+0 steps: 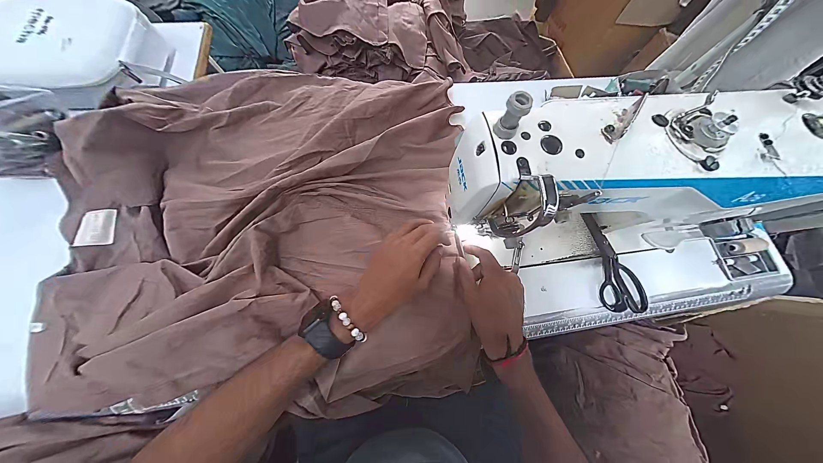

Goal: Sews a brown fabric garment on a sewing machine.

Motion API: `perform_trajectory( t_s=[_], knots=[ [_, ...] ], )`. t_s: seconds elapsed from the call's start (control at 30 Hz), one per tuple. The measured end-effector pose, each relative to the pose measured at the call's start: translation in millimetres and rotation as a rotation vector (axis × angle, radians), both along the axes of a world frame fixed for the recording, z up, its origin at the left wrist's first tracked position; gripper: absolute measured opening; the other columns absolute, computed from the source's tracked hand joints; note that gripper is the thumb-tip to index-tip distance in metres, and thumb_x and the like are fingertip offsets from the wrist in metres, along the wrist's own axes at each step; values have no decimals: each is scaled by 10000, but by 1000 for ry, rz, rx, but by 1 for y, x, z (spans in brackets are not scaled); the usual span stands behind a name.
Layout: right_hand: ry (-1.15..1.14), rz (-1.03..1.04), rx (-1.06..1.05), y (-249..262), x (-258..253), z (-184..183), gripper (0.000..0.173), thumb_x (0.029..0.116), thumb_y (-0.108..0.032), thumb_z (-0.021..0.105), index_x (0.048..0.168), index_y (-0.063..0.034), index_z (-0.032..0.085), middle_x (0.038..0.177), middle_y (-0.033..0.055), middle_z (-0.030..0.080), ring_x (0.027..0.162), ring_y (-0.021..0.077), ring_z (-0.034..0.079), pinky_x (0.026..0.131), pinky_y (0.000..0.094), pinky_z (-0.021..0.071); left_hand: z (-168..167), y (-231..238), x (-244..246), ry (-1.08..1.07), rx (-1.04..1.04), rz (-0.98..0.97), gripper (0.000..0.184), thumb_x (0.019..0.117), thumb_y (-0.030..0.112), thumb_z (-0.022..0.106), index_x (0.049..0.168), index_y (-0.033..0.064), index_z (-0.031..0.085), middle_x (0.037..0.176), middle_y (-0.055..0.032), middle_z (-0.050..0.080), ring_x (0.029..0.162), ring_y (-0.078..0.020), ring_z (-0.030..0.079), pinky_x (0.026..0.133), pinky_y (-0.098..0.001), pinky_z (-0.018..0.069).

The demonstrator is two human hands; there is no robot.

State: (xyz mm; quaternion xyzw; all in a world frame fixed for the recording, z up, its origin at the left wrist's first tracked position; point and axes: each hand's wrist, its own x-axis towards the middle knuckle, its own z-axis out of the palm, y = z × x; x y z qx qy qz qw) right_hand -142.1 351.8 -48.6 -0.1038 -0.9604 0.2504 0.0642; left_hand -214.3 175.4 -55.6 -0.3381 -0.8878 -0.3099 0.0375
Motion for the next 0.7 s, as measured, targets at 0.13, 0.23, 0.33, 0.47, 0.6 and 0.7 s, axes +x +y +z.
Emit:
perform_trajectory(
  t_s=[0.13,0.23,0.33,0.47,0.6,0.7],
  knots=[
    [137,38,150,-9,10,-8,337,1017,-244,507,1195,-135,772,626,37,674,495,215,626,440,412,483,-21,-7,3,150,-127,-57,354,1076,298,405,1230,162,694,1439,28,617,1438,-187,460,1186,-414,372],
    [161,82,187,-8,12,-9,344,1020,-222,500,1201,-106,769,633,45,680,499,221,632,439,403,484,-21,-9,4,171,-169,-52,385,1069,315,381,1248,166,688,1433,35,623,1457,-199,438,1202,-428,345],
    [141,114,191,-4,10,-9,354,1023,-224,489,1206,-108,768,626,49,673,494,229,630,439,409,484,-23,-9,2,165,-192,-44,413,1069,324,365,1277,150,676,1443,14,616,1466,-213,429,1221,-432,321],
    [35,81,267,-7,-1,-3,385,1039,-255,445,1265,-180,748,648,55,686,518,258,649,453,439,489,-23,-10,-12,174,-239,-41,449,1075,343,341,1330,139,649,1468,0,590,1483,-216,403,1249,-445,271],
    [222,48,305,-12,8,-15,335,1032,-243,492,1198,-193,779,732,27,695,578,197,656,447,359,492,-6,5,13,149,-323,121,418,1054,278,392,1348,95,626,1540,-56,525,1511,-286,365,1253,-513,252],
    [267,93,319,-11,32,-26,331,1023,-371,527,1275,-329,738,1027,50,673,920,228,617,712,379,476,-9,3,35,54,-303,269,549,1065,488,362,1497,195,532,1621,13,430,1536,-238,325,1249,-517,268]
  ],
)
